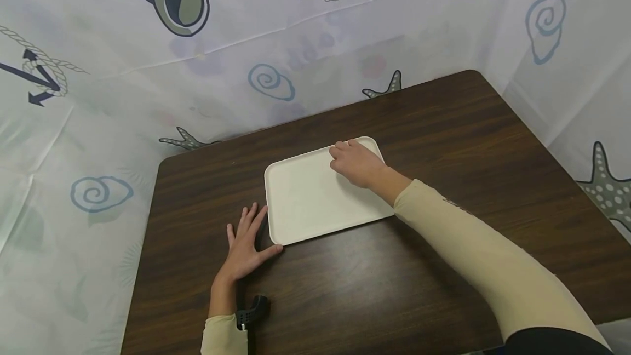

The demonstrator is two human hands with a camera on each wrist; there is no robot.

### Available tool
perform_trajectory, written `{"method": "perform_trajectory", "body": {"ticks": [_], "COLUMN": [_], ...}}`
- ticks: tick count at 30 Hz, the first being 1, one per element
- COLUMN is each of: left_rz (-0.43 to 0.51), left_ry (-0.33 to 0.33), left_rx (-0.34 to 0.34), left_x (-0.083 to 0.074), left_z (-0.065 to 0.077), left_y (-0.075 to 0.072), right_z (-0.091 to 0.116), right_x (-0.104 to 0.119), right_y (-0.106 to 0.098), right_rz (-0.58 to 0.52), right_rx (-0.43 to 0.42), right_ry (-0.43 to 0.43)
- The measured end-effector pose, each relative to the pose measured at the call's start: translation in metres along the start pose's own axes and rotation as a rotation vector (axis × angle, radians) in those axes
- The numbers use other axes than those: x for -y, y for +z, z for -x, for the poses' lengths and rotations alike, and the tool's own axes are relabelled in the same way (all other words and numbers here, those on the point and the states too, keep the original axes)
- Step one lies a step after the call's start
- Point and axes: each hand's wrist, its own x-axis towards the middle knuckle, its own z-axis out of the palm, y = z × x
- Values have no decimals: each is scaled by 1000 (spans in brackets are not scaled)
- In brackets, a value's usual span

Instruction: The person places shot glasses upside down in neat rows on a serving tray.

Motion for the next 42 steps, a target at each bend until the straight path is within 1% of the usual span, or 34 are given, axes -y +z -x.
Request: {"method": "perform_trajectory", "body": {"ticks": [8, 17, 24, 29, 37, 42], "left_rz": [8, 4, 1, -3, -7, -8], "left_ry": [0, -7, -15, -14, -16, -17], "left_rx": [8, 17, 22, 18, 19, 17], "left_x": [0, -1, 0, 0, 1, 1], "left_z": [0, -1, 0, -1, -1, 0], "left_y": [-1, -1, -1, 0, 0, 0], "right_z": [-1, -1, -2, -1, 8, 14], "right_x": [-1, 1, 1, -1, -10, -17], "right_y": [3, 1, -3, -7, -15, -23], "right_rz": [20, 10, -25, -58, -126, -172], "right_rx": [1, 20, 16, 30, -37, -62], "right_ry": [-2, 5, 1, 22, 31, 52]}}
